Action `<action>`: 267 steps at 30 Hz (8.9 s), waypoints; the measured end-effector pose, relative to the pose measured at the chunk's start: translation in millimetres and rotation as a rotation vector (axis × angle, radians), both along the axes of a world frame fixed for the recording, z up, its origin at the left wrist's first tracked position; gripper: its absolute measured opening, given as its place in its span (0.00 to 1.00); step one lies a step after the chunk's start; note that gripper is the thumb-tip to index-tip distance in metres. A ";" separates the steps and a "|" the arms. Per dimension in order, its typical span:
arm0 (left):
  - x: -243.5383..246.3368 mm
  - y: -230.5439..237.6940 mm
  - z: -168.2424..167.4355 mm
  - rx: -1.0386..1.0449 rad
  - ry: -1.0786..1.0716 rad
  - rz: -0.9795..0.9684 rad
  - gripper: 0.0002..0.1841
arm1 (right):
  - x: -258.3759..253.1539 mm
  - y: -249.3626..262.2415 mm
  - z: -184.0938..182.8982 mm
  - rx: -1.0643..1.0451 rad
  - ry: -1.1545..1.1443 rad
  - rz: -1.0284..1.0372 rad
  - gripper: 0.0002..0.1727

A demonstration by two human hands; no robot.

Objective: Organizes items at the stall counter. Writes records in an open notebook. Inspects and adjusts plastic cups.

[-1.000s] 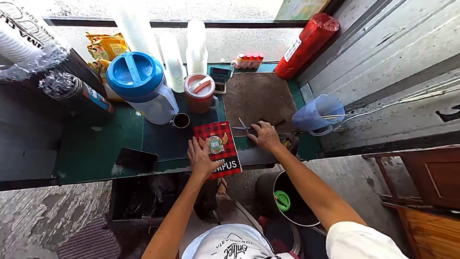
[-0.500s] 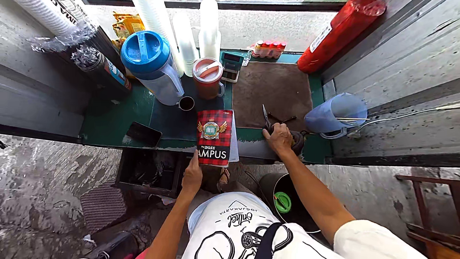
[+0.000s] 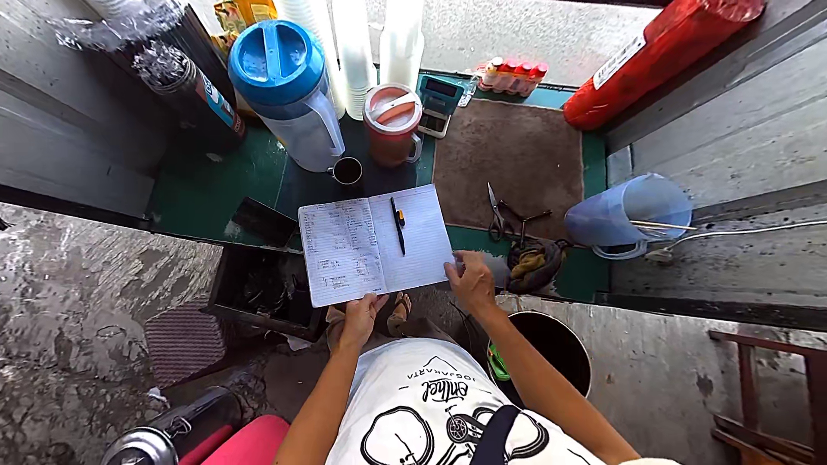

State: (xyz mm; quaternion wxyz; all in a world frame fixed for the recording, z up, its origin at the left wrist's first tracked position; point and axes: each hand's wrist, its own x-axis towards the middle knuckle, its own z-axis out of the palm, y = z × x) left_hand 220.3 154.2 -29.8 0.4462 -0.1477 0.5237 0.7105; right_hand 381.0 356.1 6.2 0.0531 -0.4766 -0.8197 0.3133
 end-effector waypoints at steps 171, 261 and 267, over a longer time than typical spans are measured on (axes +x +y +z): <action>-286.3 -214.3 -56.0 -0.746 1.371 -0.488 0.10 | -330.5 -231.6 -34.7 -0.151 -0.178 0.631 0.07; -277.4 -222.5 84.9 -0.889 1.378 -0.369 0.13 | -284.0 -218.3 65.3 0.073 -0.455 1.000 0.18; -285.3 -220.0 100.2 -0.822 1.341 -0.373 0.13 | -293.8 -207.9 85.2 0.151 -0.303 0.962 0.12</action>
